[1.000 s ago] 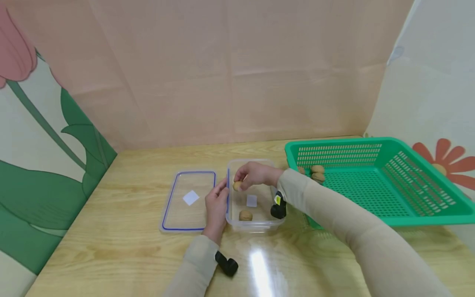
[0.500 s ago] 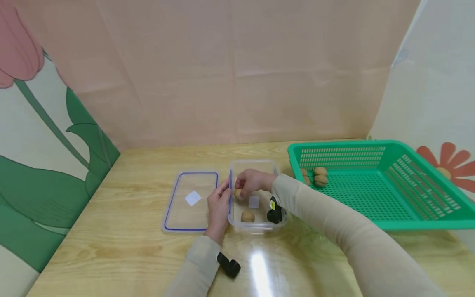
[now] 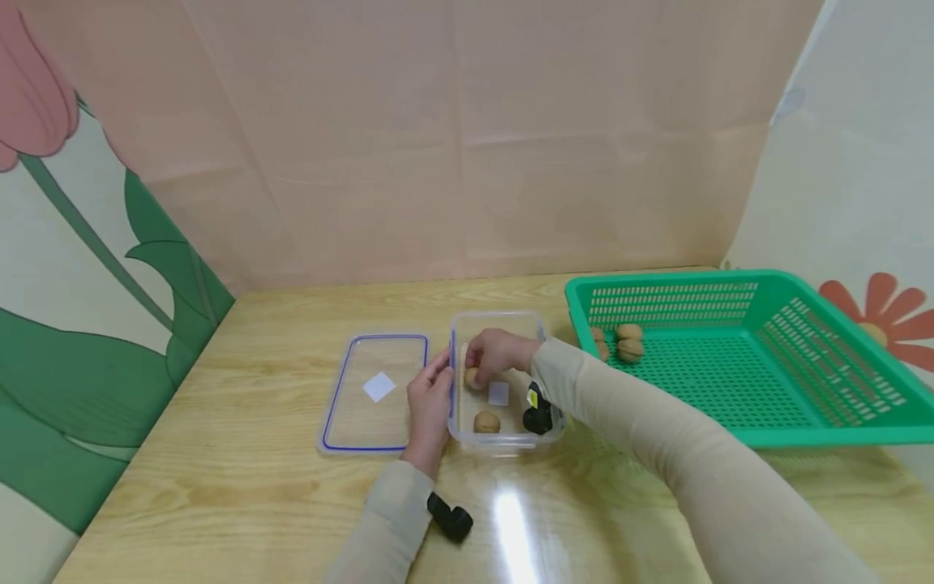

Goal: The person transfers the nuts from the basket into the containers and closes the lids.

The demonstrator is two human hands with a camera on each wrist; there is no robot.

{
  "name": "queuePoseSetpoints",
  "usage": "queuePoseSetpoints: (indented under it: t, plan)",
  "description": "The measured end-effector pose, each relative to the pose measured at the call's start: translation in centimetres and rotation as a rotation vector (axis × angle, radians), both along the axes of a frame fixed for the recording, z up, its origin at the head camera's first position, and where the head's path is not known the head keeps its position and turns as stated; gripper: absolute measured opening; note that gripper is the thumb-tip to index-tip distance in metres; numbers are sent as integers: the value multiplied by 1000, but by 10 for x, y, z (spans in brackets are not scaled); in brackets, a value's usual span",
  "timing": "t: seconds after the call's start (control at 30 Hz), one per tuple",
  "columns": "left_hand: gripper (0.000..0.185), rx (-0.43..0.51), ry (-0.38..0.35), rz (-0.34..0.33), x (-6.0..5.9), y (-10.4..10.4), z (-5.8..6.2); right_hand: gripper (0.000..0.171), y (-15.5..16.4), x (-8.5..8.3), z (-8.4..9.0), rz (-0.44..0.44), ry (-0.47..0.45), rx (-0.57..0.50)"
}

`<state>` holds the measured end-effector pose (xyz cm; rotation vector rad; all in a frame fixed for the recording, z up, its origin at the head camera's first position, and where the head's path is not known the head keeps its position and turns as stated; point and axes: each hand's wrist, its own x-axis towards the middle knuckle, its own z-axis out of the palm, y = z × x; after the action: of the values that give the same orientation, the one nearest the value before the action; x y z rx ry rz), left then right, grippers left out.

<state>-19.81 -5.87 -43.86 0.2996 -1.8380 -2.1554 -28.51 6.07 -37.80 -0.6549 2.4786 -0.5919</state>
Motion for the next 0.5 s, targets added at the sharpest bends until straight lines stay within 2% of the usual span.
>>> queuePoseSetpoints:
  t: [0.17,0.33,0.5]
  plan:
    - [33,3,2,-6,0,0,1,34,0,-2,6,-35,8,15]
    - [33,-8,-4,-7,0,0,3,44,6,-6,19,-109,-10,-59]
    - [33,-3,-11,-2,1,1,2,39,16,-11,33,-134,-9,-150]
